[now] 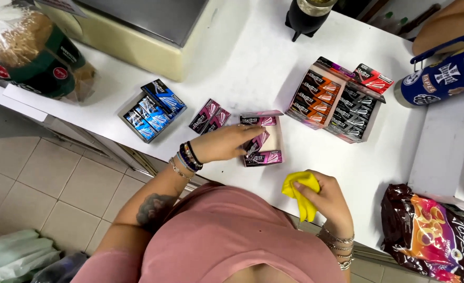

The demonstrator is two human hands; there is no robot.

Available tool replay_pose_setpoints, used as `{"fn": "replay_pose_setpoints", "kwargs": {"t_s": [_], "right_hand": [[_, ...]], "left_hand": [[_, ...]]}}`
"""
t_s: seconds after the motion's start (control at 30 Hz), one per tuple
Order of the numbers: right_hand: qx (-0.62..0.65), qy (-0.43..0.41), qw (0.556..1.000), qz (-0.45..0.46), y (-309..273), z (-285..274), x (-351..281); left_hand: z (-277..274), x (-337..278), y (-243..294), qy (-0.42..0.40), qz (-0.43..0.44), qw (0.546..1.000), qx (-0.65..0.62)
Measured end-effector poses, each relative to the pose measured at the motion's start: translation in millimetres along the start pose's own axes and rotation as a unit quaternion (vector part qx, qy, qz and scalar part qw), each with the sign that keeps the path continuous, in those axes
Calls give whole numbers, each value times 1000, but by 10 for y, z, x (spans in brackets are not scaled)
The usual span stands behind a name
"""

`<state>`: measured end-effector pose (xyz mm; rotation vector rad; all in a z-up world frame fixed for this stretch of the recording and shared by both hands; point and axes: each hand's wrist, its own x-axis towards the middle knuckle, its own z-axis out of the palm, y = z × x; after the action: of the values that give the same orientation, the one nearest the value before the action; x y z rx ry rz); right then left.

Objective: The person is cleaning and organizing various candy and gum boxes on a store counter using a yellow cloth.

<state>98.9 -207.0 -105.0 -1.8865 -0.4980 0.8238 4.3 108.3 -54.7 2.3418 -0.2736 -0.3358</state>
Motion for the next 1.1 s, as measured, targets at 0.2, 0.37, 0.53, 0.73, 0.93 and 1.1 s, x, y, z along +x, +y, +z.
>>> {"fn": "replay_pose_setpoints", "kwargs": {"t_s": [0.2,0.37,0.53,0.73,0.93,1.1], "right_hand": [[-110,-43,978,-172,-394,210,-64],[-200,-47,956,-209,-419,472,28],[-219,-40,946,-234,-162,497,170],[-185,-38,950,-248,-75,494,210],[-115,-6,966,-233,-24,428,135],[212,91,973,-30,178,362,-21]], "left_hand": [[706,292,-533,189,-31,957,217],[891,435,-286,213,-70,940,257],[1074,554,-503,214,-76,940,256],[923,485,-417,289,-48,901,320],[592,-8,-424,358,-48,886,292],[158,-479,-645,158,-150,895,389]]}}
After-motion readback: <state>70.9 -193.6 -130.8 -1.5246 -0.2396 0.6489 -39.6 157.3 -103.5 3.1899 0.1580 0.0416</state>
